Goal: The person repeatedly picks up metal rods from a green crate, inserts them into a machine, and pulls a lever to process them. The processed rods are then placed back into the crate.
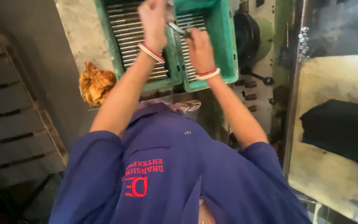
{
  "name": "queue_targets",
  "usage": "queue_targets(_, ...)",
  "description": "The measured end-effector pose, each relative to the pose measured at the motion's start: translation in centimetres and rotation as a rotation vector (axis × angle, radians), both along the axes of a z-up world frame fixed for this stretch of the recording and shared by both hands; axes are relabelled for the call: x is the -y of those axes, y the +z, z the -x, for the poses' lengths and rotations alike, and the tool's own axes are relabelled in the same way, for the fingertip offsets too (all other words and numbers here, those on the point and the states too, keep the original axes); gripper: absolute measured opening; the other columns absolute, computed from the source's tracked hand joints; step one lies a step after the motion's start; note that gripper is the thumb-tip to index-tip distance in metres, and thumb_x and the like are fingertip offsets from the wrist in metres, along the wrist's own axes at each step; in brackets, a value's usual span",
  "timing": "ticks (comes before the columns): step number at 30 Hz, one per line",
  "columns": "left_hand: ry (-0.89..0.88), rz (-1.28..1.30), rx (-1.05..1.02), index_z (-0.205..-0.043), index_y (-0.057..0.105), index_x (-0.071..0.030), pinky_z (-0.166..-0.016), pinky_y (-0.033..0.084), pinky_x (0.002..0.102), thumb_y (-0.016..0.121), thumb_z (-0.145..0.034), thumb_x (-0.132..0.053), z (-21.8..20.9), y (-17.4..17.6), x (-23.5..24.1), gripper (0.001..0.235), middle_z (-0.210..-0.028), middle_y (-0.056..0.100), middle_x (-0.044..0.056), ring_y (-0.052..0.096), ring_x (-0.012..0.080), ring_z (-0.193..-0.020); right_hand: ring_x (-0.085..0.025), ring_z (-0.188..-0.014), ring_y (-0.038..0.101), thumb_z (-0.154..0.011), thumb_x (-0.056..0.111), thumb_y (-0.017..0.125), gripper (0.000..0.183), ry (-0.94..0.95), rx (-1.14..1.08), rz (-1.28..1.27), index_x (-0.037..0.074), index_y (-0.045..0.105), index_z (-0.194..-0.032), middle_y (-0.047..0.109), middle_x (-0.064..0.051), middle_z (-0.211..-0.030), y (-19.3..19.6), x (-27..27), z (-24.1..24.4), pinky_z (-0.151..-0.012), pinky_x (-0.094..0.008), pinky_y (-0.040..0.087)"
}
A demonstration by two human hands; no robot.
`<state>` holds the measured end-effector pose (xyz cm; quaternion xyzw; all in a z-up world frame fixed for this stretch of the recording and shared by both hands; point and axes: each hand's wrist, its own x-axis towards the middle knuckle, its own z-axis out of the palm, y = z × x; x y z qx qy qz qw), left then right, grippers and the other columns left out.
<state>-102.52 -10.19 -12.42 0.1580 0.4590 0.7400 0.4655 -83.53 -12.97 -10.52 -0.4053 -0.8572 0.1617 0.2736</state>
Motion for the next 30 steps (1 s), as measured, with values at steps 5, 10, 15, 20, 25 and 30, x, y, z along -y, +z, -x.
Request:
queue_targets(5, 0.017, -0.011, 0.367, -0.077, 0.059, -0.009, -0.056, 0.048, 0.034, 0.063, -0.100, -0.014, 8.5, -3.0, 2.8, 0.024, -0.064, 0.057, 0.003, 0.055, 0.0166, -0.056, -0.039, -0.105, 0.057, -0.095, 0.002, 0.066, 0.027, 0.069, 0.272, -0.059, 0.002, 0.060, -0.122, 0.064, -0.017, -0.113, -4.8, -7.4, -4.0, -0.091, -0.048, 0.050)
queue_targets(10, -0.087, 0.192, 0.431, -0.096, 0.064, -0.012, -0.061, 0.048, 0.029, 0.065, -0.103, -0.023, 10.0, -2.2, 8.6, 0.014, -0.074, 0.057, -0.003, 0.054, 0.0110, -0.064, -0.041, -0.100, 0.058, -0.091, -0.002, 0.065, 0.018, 0.171, 0.328, 0.041, 0.001, 0.069, -0.108, 0.067, -0.019, -0.108, -13.4, -12.3, -4.9, -0.088, -0.048, 0.049)
queue_targets(15, -0.049, 0.220, 0.456, -0.099, 0.065, -0.012, -0.064, 0.051, 0.029, 0.065, -0.102, -0.027, 11.7, -2.3, 11.4, 0.016, -0.076, 0.058, -0.003, 0.055, 0.0109, -0.068, -0.040, -0.101, 0.059, -0.087, -0.003, 0.063, 0.021, 0.191, 0.247, -0.057, 0.005, 0.072, -0.104, 0.066, -0.018, -0.106, -14.6, -12.5, -3.1, -0.087, -0.047, 0.050)
queue_targets(20, -0.014, 0.185, 0.434, -0.100, 0.064, -0.012, -0.065, 0.049, 0.028, 0.066, -0.103, -0.030, 12.6, -2.7, 12.3, 0.018, -0.077, 0.057, -0.003, 0.054, 0.0112, -0.069, -0.036, -0.102, 0.061, -0.093, 0.002, 0.071, 0.009, 0.098, -0.118, -0.034, 0.003, 0.070, -0.102, 0.064, -0.016, -0.102, -8.0, -10.3, 3.6, -0.089, -0.046, 0.051)
queue_targets(25, -0.075, 0.221, 0.469, -0.100, 0.064, -0.011, -0.065, 0.049, 0.028, 0.064, -0.102, -0.033, 11.7, -2.6, 12.3, 0.022, -0.077, 0.058, -0.002, 0.053, 0.0112, -0.068, -0.037, -0.103, 0.059, -0.085, 0.007, 0.070, 0.018, 0.387, 0.082, -0.058, 0.003, 0.070, -0.103, 0.067, -0.014, -0.105, -10.1, -7.6, 13.5, -0.091, -0.045, 0.051)
queue_targets(30, -0.089, 0.259, 0.437, -0.101, 0.065, -0.013, -0.064, 0.048, 0.027, 0.063, -0.101, -0.036, 12.1, -2.0, 13.7, 0.023, -0.078, 0.058, -0.004, 0.054, 0.0101, -0.068, -0.039, -0.102, 0.060, -0.091, 0.011, 0.065, 0.008, 0.225, 0.400, -0.068, 0.004, 0.069, -0.093, 0.065, -0.018, -0.103, -13.3, -7.9, 17.0, -0.084, -0.048, 0.051)
